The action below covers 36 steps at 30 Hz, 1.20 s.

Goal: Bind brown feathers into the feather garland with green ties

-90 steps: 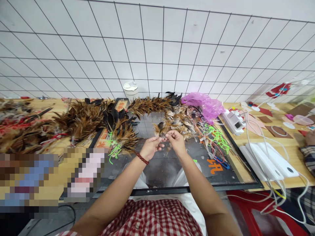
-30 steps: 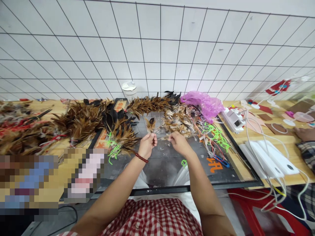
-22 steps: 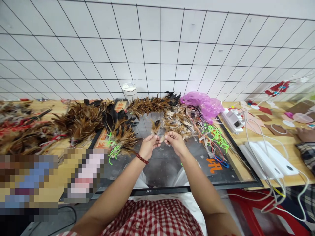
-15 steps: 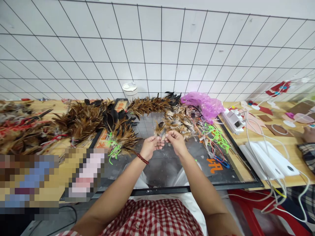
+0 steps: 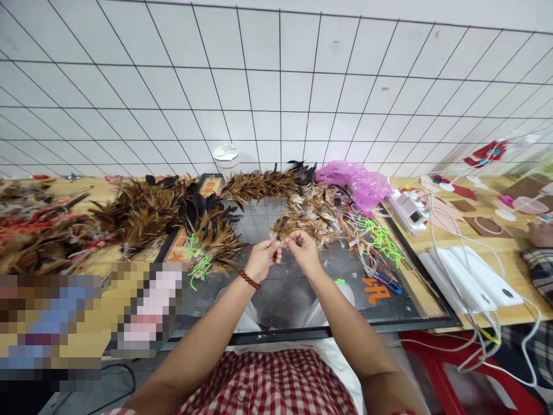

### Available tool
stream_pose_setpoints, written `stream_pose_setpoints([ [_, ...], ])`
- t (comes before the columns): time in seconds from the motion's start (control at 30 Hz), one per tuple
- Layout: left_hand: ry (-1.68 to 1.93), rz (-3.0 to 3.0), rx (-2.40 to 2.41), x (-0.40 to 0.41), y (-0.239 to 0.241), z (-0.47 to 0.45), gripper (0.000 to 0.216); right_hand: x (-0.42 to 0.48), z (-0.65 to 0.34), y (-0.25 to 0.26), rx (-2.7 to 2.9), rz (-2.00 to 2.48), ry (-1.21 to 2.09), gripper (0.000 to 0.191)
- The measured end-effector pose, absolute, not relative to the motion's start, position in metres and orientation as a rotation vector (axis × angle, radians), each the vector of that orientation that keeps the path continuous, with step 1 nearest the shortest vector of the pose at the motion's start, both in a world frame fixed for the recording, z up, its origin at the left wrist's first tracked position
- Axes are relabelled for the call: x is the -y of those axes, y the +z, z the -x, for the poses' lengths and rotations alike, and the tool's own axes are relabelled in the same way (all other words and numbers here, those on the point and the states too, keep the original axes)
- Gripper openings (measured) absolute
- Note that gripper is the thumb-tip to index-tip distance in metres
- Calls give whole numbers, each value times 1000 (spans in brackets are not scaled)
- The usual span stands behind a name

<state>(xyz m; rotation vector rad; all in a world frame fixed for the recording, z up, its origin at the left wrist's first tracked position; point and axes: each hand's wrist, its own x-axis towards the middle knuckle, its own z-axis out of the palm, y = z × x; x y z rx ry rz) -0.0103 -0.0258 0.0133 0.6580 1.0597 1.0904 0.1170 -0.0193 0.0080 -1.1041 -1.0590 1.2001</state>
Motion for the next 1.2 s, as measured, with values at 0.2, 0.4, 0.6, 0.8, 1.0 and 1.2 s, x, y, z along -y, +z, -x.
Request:
stream_pose_setpoints([
  [0.2,1027,-683,-993,26,12,13,28,19,-128,12,1190,1052,1433,30],
  [0.4,741,-791,-838,31,15,15,31,22,-127,12,1210,957,1703,39],
  [0.6,672,-688,-664,31,15,20,27,21,-129,15,1065,974,1675,37],
  [0.8,564,-511,-549,27,11,25,15,22,-132,17,954,933,1861,34],
  [1.0,511,-381,-484,26,14,25,14,23,-133,17,892,870,1907,32],
  [1.2,496,-337,-448,29,11,23,9,22,-133,13,892,929,1959,38],
])
